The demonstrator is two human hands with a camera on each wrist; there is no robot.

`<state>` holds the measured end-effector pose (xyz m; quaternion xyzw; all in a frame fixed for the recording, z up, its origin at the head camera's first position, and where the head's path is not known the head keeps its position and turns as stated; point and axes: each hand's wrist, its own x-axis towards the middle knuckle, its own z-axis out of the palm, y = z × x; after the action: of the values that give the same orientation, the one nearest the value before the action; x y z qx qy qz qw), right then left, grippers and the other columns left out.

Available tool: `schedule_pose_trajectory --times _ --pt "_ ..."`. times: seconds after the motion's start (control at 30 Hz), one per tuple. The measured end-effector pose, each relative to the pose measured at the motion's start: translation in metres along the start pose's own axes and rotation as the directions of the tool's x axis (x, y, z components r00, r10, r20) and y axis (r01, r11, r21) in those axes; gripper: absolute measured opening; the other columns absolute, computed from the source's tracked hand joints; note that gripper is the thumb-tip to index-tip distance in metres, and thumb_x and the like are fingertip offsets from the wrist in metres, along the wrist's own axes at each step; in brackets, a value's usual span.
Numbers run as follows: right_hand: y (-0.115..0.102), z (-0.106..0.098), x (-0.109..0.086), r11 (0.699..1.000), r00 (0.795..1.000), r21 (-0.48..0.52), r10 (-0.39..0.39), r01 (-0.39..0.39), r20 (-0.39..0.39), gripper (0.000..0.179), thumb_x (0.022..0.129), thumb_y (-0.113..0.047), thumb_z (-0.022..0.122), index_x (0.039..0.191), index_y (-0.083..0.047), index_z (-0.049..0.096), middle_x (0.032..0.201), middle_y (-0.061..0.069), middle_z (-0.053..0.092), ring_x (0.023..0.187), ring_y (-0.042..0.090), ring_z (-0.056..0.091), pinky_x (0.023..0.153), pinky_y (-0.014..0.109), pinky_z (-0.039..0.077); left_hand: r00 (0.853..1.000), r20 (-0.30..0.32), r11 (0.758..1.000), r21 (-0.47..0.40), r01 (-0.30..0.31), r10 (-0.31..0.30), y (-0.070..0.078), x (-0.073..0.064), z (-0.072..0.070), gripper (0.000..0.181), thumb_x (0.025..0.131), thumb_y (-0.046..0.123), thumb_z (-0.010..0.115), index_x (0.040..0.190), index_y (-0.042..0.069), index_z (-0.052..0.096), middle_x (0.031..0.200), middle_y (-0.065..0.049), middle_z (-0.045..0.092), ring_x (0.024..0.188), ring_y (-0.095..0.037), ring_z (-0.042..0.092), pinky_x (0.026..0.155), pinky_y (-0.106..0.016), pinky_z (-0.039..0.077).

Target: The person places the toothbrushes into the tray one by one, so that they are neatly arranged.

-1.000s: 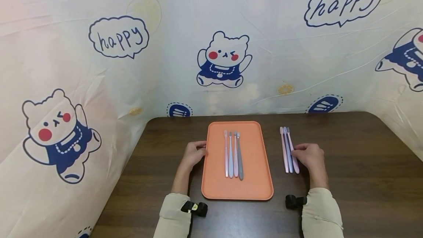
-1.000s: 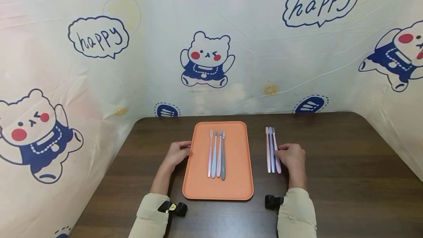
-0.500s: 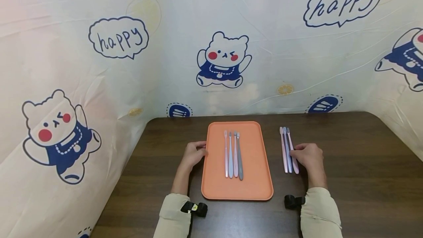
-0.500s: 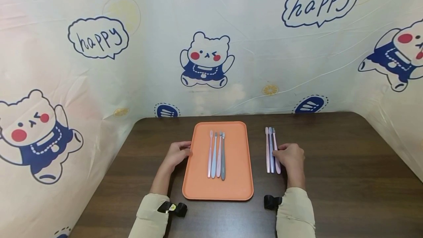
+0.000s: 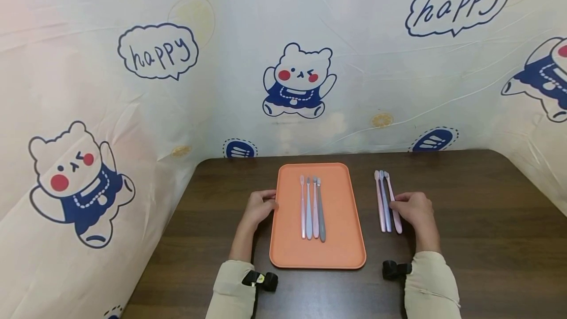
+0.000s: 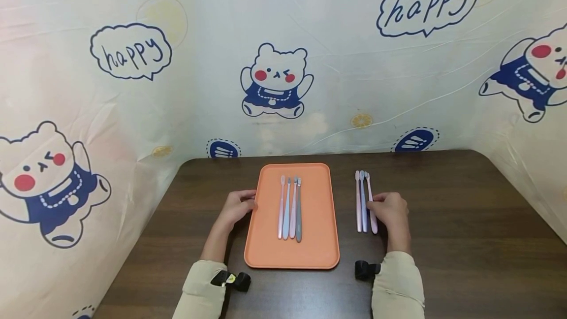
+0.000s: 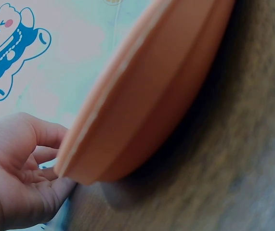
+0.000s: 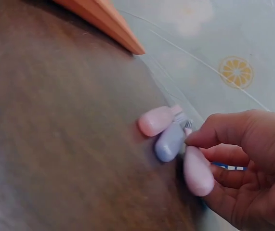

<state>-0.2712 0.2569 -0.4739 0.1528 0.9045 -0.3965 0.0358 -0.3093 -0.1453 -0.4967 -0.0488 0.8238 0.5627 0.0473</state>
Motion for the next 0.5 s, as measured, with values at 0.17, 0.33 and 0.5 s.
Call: schedule_pose_trajectory --times 0.17,0.33,0.5 --pt "0.0000 -0.0024 -0.0008 0.998 0.998 0.062 -0.025 0.022 0.052 0.044 0.091 -0.017 0.065 0.121 0.015 0.065 0.110 0.030 0.070 0.081 0.021 0.065 0.066 0.026 0.052 1.000 0.003 1.000 0.000 0.003 -0.003 -0.0008 -0.0002 0.0001 0.047 0.083 -0.001 0.060 0.130 -0.004 0.066 0.121 -0.021 0.068 0.103 -0.024 0.064 0.078 -0.027 0.053" --pt "-0.0011 -0.0046 -0.0017 0.990 0.995 0.142 -0.024 0.009 0.101 0.045 0.092 -0.012 0.064 0.126 0.017 0.061 0.108 0.028 0.070 0.077 0.010 0.062 0.065 0.021 0.052 1.000 0.004 1.000 0.005 0.007 -0.007 -0.0008 0.0003 0.0002 0.047 0.084 -0.001 0.061 0.130 -0.004 0.066 0.121 -0.021 0.068 0.103 -0.024 0.063 0.078 -0.027 0.054" --pt "-0.0007 -0.0067 -0.0013 0.987 0.990 0.163 -0.019 -0.005 0.143 0.046 0.094 -0.012 0.063 0.130 0.017 0.057 0.114 0.030 0.066 0.080 0.011 0.063 0.068 0.020 0.054 1.000 0.003 1.000 0.007 0.001 -0.001 0.0000 0.0006 -0.0001 0.047 0.083 -0.001 0.061 0.130 -0.004 0.066 0.121 -0.021 0.069 0.104 -0.024 0.063 0.079 -0.027 0.054"
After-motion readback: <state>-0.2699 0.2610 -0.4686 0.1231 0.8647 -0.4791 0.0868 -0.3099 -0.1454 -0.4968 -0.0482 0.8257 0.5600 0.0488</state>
